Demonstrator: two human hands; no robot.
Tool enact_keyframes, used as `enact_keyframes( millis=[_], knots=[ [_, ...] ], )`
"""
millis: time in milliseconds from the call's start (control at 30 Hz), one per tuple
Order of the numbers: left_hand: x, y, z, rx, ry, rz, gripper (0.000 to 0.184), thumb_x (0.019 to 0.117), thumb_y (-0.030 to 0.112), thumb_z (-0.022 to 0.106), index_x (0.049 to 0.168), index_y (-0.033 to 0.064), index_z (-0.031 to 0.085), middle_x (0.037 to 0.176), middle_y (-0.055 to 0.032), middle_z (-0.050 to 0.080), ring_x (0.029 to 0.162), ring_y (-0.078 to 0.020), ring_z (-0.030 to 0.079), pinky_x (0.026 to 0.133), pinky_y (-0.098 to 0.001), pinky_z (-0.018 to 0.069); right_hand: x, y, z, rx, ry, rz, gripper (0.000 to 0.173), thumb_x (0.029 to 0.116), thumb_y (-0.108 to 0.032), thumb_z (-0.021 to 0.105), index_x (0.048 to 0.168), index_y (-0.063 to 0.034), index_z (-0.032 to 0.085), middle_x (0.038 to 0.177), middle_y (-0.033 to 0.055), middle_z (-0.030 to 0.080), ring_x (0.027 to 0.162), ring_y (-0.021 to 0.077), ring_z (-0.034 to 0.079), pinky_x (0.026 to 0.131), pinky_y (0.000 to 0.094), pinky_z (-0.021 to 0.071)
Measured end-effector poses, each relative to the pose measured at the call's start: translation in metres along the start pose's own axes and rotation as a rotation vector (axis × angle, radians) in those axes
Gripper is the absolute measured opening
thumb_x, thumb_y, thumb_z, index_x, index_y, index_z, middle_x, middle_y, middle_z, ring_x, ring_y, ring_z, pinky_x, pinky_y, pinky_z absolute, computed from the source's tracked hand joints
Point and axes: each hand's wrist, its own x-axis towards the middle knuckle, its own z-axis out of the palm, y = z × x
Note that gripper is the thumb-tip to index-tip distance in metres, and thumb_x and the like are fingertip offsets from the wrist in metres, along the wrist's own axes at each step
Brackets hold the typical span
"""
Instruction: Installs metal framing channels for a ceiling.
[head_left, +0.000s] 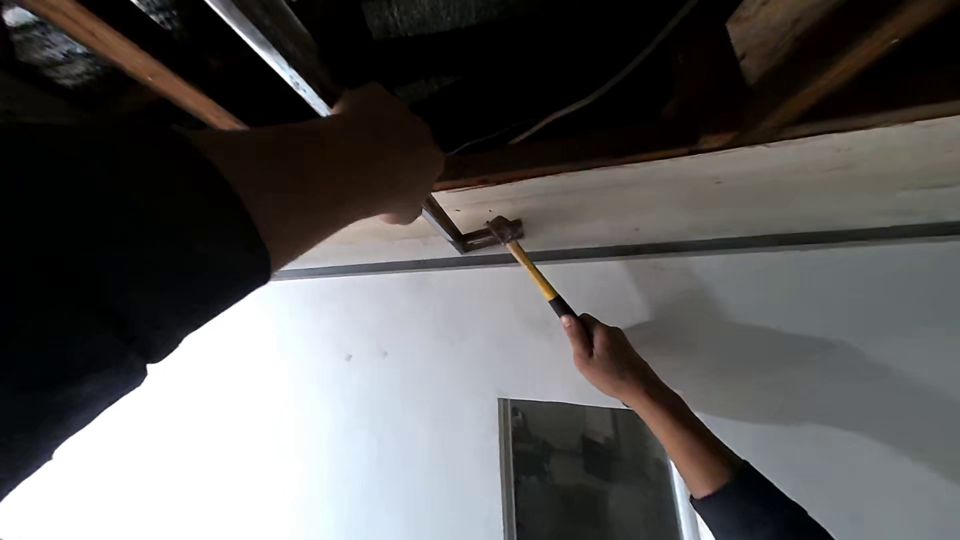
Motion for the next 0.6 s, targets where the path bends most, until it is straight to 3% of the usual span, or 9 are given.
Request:
enact_keyframes(
  millis=[100, 167, 233, 333, 400, 467, 533, 600],
  knots=[
    [0.003, 0.007, -0.002, 0.016, -0.027, -0.005, 0.037, 0.0921, 0.044, 0.072, 0.087, 0.0076, 0.068, 0.087, -0.0181, 0.065, 0.087, -0.0409, 0.064, 0.069, -0.0591, 0.047, -0.005, -0.003, 0.008, 0.07, 0.008, 0.007, 0.049, 0.1088, -0.051, 0.036, 0.091, -0.0103, 0.056, 0.058, 0.0019, 0.049, 0.049, 0.0163, 0.052, 0.046, 0.0367, 0.0458],
    [0.008, 0.019, -0.002, 0.03, -0.047, -0.013, 0.028, 0.0874, 0.035, 0.076, 0.094, 0.0082, 0.072, 0.095, -0.0174, 0.067, 0.097, -0.0389, 0.063, 0.09, -0.0616, 0.0433, -0.011, -0.006, 0.012, 0.125, -0.016, 0.032, 0.051, 0.1086, -0.053, 0.034, 0.09, -0.0105, 0.057, 0.059, 0.002, 0.049, 0.05, 0.0158, 0.053, 0.047, 0.0368, 0.0465],
    [0.018, 0.034, 0.002, -0.023, -0.029, 0.026, 0.031, 0.0859, 0.03, 0.078, 0.105, 0.0063, 0.072, 0.102, -0.0181, 0.068, 0.103, -0.0393, 0.063, 0.106, -0.0653, 0.0361, -0.02, -0.01, 0.017, 0.17, -0.035, 0.065, 0.053, 0.1085, -0.053, 0.033, 0.092, -0.0099, 0.058, 0.062, 0.002, 0.05, 0.053, 0.0159, 0.054, 0.05, 0.0376, 0.0479],
    [0.046, 0.063, 0.009, -0.125, -0.029, 0.095, 0.025, 0.0874, 0.028, 0.077, 0.096, 0.0057, 0.072, 0.106, -0.0184, 0.068, 0.104, -0.0393, 0.063, 0.096, -0.062, 0.0429, -0.029, -0.019, 0.03, 0.214, -0.041, 0.11, 0.051, 0.1087, -0.052, 0.033, 0.092, -0.0106, 0.058, 0.062, 0.0012, 0.05, 0.054, 0.015, 0.054, 0.052, 0.0361, 0.0478],
    [0.068, 0.081, 0.014, -0.21, -0.047, 0.122, 0.028, 0.0901, 0.026, 0.075, 0.099, 0.0001, 0.071, 0.108, -0.023, 0.066, 0.106, -0.0429, 0.063, 0.085, -0.0626, 0.0506, -0.029, -0.022, 0.036, 0.279, -0.047, 0.138, 0.051, 0.109, -0.052, 0.032, 0.092, -0.0113, 0.058, 0.062, 0.0006, 0.049, 0.053, 0.0144, 0.053, 0.051, 0.035, 0.047],
    [0.094, 0.094, 0.032, -0.323, -0.006, 0.152, 0.03, 0.0901, 0.027, 0.076, 0.104, 0.0004, 0.069, 0.108, -0.0227, 0.066, 0.104, -0.043, 0.064, 0.078, -0.063, 0.0521, -0.029, -0.02, 0.045, 0.408, -0.074, 0.175, 0.055, 0.1091, -0.054, 0.03, 0.094, -0.01, 0.06, 0.063, 0.0021, 0.052, 0.051, 0.0153, 0.053, 0.049, 0.035, 0.0478],
    [0.115, 0.105, 0.055, -0.456, 0.016, 0.154, 0.032, 0.0888, 0.025, 0.077, 0.113, 0.0053, 0.071, 0.112, -0.0208, 0.068, 0.105, -0.0419, 0.066, 0.079, -0.0638, 0.0546, -0.029, -0.019, 0.05, 0.554, -0.117, 0.23, 0.059, 0.1092, -0.055, 0.027, 0.099, -0.0079, 0.06, 0.063, 0.0042, 0.052, 0.047, 0.0167, 0.051, 0.045, 0.0343, 0.0478],
    [0.131, 0.114, 0.079, -0.585, 0.022, 0.148, 0.032, 0.0895, 0.028, 0.078, 0.111, 0.0054, 0.072, 0.113, -0.0206, 0.068, 0.107, -0.0412, 0.066, 0.085, -0.0639, 0.0545, -0.03, -0.023, 0.05, 0.692, -0.163, 0.308, 0.059, 0.1097, -0.055, 0.026, 0.101, -0.007, 0.06, 0.062, 0.0044, 0.051, 0.045, 0.0161, 0.049, 0.043, 0.0324, 0.0467]
  ],
)
